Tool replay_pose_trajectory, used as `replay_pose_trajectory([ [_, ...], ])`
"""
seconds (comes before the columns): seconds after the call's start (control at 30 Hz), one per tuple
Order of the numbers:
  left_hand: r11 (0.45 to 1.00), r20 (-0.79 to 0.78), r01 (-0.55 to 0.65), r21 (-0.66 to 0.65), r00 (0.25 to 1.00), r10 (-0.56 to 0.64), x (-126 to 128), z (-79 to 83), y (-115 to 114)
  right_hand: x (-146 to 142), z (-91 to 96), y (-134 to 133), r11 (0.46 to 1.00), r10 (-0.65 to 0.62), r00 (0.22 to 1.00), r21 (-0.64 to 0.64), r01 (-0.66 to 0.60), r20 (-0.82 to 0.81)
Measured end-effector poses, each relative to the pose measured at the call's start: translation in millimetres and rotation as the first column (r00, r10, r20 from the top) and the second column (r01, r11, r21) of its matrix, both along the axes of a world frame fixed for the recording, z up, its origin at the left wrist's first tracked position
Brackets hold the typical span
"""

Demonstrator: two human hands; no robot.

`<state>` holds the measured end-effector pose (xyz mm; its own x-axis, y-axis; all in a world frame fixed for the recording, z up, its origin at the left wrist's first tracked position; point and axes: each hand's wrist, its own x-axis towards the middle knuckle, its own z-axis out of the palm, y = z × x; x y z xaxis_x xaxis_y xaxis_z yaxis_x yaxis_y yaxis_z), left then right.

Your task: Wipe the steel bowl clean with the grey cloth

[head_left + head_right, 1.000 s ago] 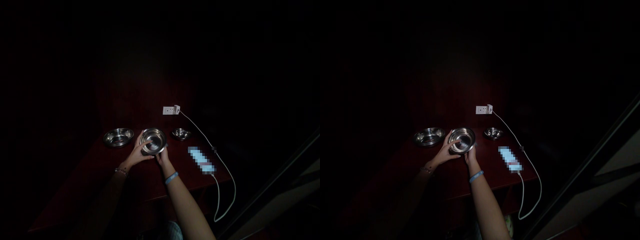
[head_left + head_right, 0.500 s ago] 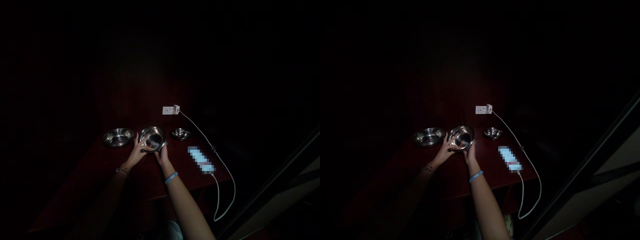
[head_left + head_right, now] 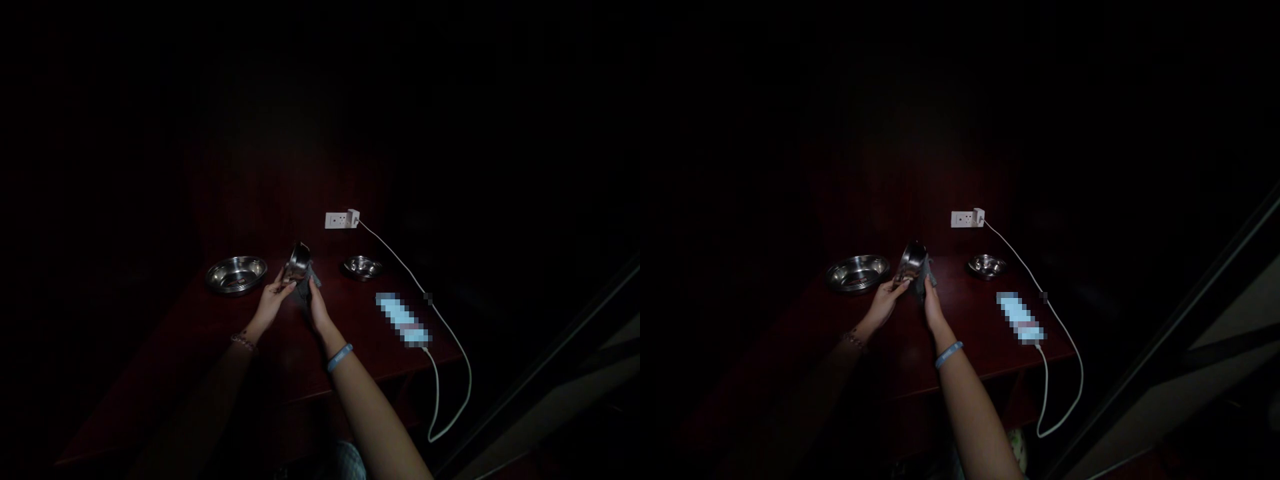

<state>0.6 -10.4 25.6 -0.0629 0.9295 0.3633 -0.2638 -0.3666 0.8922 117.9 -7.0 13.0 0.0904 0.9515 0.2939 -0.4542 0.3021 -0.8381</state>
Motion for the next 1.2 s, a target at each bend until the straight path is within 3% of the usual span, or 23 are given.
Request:
replay_pose_trajectory([
  [0.13, 1.0, 0.15, 0.014, -0.009, 0.989, -0.012, -0.9, 6.7, -3.5, 1.5, -1.0, -4.4, 0.993, -0.011, 0.983, 0.116, -0.011, 0.186],
  [0.27, 0.998, 0.158, -0.056, 0.011, 0.986, 0.053, -2.8, 12.0, -5.6, 4.7, 0.1, -12.4, 0.965, -0.092, 0.928, 0.261, -0.006, 0.36],
  [0.43, 0.997, 0.168, -0.081, -0.004, 0.982, 0.081, -2.9, 14.5, -5.9, 8.1, 4.3, -22.4, 0.94, -0.149, 0.864, 0.34, -0.028, 0.482],
  [0.63, 0.998, 0.278, -0.036, -0.06, 0.959, 0.052, -2.2, 8.4, -3.3, 12.1, 8.6, -29.5, 0.884, -0.236, 0.761, 0.458, -0.091, 0.605],
  [0.9, 0.989, 0.24, -0.044, -0.142, 0.968, 0.077, 3.9, -8.7, 3.3, 12.9, 12.5, -34.4, 0.836, -0.333, 0.658, 0.535, -0.126, 0.676],
  [1.03, 0.984, 0.303, 0.016, -0.177, 0.952, 0.039, 6.3, -10.0, 2.9, 12.4, 12.6, -33.6, 0.841, -0.343, 0.68, 0.534, -0.086, 0.648],
  [1.2, 0.967, 0.33, 0.142, -0.211, 0.942, -0.067, 9.0, -5.9, -2.1, 13.0, 12.1, -29.7, 0.858, -0.377, 0.767, 0.508, 0.077, 0.519],
])
